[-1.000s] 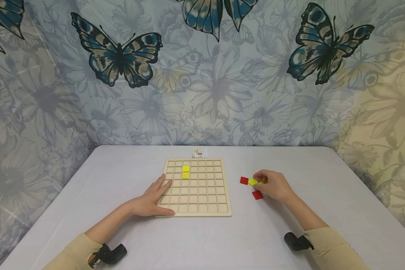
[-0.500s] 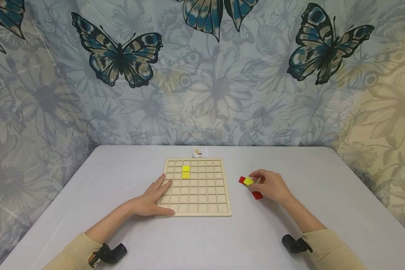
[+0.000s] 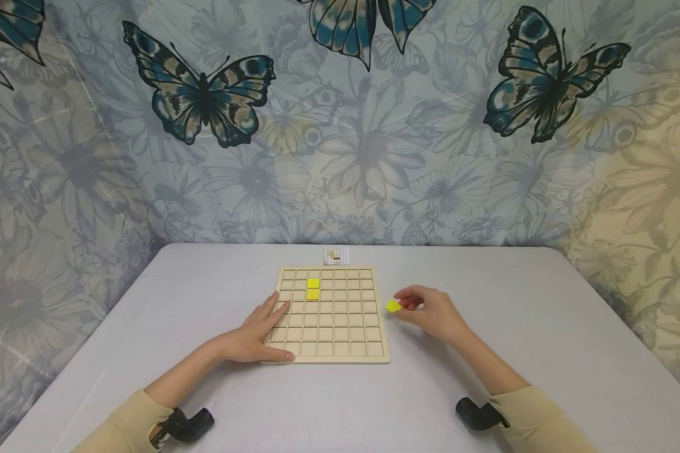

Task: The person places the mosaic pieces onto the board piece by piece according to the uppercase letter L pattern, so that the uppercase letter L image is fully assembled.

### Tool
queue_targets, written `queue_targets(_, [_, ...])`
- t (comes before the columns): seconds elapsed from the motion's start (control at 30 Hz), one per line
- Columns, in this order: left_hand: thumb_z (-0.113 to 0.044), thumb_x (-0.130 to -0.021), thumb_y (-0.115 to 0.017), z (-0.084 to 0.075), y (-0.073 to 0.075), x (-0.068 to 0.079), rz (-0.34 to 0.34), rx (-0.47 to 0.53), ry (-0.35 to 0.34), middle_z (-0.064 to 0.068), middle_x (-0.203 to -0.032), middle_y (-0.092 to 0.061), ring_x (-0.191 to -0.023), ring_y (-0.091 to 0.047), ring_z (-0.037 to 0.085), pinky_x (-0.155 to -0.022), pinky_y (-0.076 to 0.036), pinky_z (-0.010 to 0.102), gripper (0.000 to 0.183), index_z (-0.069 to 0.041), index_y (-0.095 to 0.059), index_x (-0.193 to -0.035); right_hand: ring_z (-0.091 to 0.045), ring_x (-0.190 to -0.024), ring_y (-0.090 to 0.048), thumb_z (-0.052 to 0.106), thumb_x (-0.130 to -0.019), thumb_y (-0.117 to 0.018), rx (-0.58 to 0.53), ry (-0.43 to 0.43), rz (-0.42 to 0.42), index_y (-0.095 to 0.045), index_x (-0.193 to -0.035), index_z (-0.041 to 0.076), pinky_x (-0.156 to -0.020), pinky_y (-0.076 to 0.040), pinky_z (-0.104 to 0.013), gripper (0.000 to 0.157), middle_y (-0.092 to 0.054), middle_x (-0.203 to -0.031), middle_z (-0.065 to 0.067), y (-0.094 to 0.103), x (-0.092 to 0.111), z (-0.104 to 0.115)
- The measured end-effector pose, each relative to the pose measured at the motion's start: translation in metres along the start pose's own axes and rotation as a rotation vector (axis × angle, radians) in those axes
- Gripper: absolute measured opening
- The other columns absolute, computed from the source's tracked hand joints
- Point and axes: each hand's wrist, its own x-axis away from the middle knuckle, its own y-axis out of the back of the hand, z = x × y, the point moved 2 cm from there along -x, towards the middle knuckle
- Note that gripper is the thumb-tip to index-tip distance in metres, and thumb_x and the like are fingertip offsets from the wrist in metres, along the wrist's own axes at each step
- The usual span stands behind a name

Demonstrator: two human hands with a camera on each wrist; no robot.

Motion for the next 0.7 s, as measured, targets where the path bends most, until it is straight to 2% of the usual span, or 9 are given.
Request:
queue_targets(0.23, [-0.054,-0.080,-0.074,0.000,0.000,-0.001,0.004,0.007,-0.004,0.022,-0.160,0.012,-0.147,0.009,0.038,-0.116,0.002,0.052,0.110,-0.006,-0.011,-0.157,-0.016,-0.082,-0.058,0.025,-0.082,-0.079,-0.025,0.061,0.006,-0.071,-0.110,0.010,-0.066,-0.048,-0.028,0.034,-0.067,-0.094,0.001,-0.013,-0.004,0.014])
queue_targets(0.7, [-0.051,-0.080,-0.075,0.000,0.000,-0.001,-0.002,-0.002,-0.016,0.024,-0.159,0.010,-0.147,0.007,0.039,-0.116,0.000,0.054,0.109,-0.004,-0.013,-0.156,-0.015,-0.082,-0.060,0.020,-0.081,-0.080,-0.116,0.120,0.039,-0.071,-0.109,0.009,-0.073,-0.052,-0.030,0.031,-0.068,-0.093,0.001,-0.039,-0.015,0.041])
